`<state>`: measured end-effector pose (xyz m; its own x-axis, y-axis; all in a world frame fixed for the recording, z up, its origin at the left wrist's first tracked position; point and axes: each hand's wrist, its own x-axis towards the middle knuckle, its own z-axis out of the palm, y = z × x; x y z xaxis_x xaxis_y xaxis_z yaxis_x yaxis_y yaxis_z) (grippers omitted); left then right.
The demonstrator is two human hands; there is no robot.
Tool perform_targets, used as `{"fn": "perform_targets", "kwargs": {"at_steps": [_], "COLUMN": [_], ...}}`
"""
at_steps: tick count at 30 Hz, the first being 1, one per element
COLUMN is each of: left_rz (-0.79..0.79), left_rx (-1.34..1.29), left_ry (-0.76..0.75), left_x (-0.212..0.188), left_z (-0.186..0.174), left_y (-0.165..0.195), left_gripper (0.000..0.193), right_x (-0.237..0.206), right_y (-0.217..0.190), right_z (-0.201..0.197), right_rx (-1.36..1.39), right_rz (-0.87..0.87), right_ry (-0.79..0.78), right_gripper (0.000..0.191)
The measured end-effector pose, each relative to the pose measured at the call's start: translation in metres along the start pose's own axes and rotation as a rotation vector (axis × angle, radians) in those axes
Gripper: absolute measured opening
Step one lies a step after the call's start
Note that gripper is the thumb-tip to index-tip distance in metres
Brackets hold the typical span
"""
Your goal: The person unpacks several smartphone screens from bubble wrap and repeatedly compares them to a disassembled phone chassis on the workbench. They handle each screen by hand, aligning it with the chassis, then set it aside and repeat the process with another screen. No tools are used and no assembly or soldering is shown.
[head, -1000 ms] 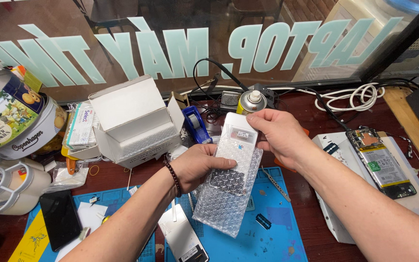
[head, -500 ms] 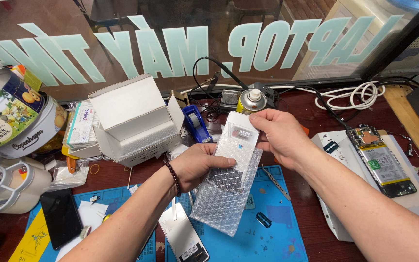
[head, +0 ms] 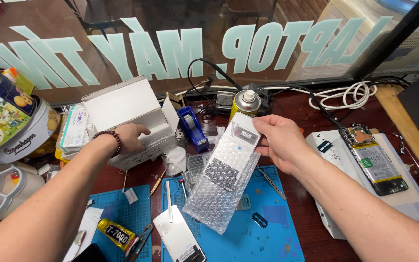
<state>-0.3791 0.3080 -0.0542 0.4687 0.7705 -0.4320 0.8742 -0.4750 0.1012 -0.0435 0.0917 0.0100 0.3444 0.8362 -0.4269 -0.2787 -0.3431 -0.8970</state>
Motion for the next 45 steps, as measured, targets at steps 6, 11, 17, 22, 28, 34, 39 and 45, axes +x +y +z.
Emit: {"fn": "perform_targets", "kwargs": {"at_steps": [6,11,17,22,28,34,39,45], "left_rz": [-0.038,-0.095,-0.076,-0.04,0.053,0.347,0.436,0.517], "left_rx": [-0.012,-0.123,-0.12,-0.579,-1.491,-1.911,-2.031,-2.229], "left_ry": [-0.065,0.182,0.398,0.256,-0.166,-0.189,-0.347,-0.468], "left_x": [-0.009,-0.007,-0.026,-0.055,-0.07,-0.071,-0.086,-0.091], "left_z": [0.009,0.013,-0.013,-0.061,-0.068,-0.025,-0.012,-0.022], "left_y": [-0.01,-0.016,-0.021,-0.033,-0.008,0.071,0.12,0.105], "left_gripper": [0.055,0.037,0.034,0.028,0.019,0.017,0.03,0.05], "right_x": [0.011,0.026,0.043,0.048,0.034,-0.005,-0.019,-0.018], "right_y": [0.02,0.069,0.113,0.127,0.11,0.043,0.007,-0.011], "right_z": [-0.003,-0.007,-0.001,-0.004,-0.002,0.028,0.037,0.009], "right_rx": [0.06,0.297,0.305,-0.21,-1.021,0.062,0.238,0.016], "right_rz": [0.03,0.232,0.37,0.302,-0.105,0.097,-0.137,-0.163], "right_ry": [0.005,0.089,0.197,0.196,0.175,-0.237,-0.304,-0.24], "right_gripper": [0.023,0.032,0.035,0.033,0.048,0.052,0.033,0.033]}}
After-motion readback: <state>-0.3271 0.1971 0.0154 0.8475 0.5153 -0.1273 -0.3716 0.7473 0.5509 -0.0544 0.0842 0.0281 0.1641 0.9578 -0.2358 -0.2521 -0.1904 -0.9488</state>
